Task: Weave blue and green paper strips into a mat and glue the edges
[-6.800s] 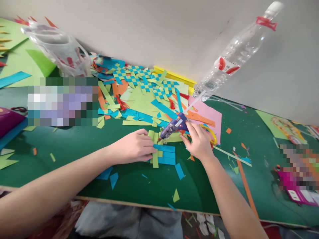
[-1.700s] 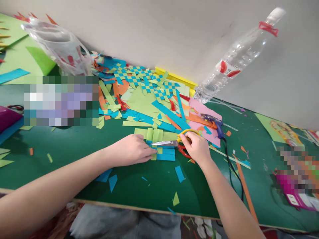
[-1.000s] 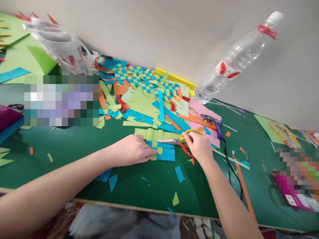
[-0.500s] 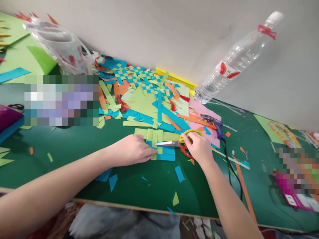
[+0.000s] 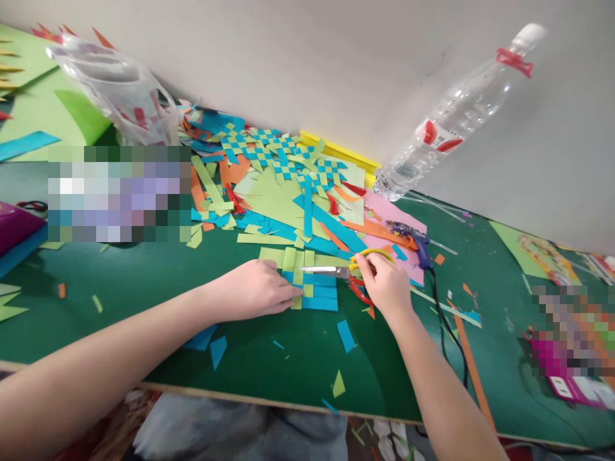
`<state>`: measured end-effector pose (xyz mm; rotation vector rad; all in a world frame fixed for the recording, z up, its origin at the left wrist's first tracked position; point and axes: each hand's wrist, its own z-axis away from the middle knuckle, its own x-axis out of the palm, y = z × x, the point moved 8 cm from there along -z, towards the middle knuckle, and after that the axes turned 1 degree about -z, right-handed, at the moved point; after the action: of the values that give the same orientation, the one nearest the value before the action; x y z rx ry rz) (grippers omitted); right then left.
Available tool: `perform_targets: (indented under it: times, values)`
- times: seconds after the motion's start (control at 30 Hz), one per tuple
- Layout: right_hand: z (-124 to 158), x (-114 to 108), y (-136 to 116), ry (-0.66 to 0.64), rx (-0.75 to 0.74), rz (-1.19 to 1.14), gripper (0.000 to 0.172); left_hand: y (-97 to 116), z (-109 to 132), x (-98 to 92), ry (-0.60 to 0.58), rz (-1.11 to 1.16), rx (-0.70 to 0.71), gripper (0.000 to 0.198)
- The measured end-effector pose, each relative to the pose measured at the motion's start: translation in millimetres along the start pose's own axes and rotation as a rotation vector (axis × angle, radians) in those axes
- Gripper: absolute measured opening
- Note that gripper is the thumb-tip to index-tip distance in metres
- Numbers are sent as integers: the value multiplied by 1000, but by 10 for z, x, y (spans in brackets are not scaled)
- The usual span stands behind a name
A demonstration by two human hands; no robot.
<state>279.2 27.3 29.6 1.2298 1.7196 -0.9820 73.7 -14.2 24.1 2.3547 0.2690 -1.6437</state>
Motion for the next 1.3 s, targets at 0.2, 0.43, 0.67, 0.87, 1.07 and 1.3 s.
perform_targets:
  times: [0.2, 0.43, 0.67, 0.87, 1.07, 1.3]
  values:
    - [5, 46, -40, -37, -71, 40, 50, 11, -1, 11, -13, -18, 11, 20]
    - [3, 34, -10, -2, -7, 105, 51, 1, 6, 44, -47, -28, 1, 22]
    - [2, -22, -66, 52, -88, 15, 49, 14, -8, 21, -23, -44, 6, 24]
    - [-2, -43, -8, 74, -14, 33, 48, 8, 0, 25, -27, -45, -1, 21]
    - [-19, -90, 232, 93, 191, -30, 39, 3, 9, 35, -33, -55, -2, 22]
    - [-29, -57, 316, 94, 185, 30, 26, 5, 5, 19, -7, -52, 1, 20]
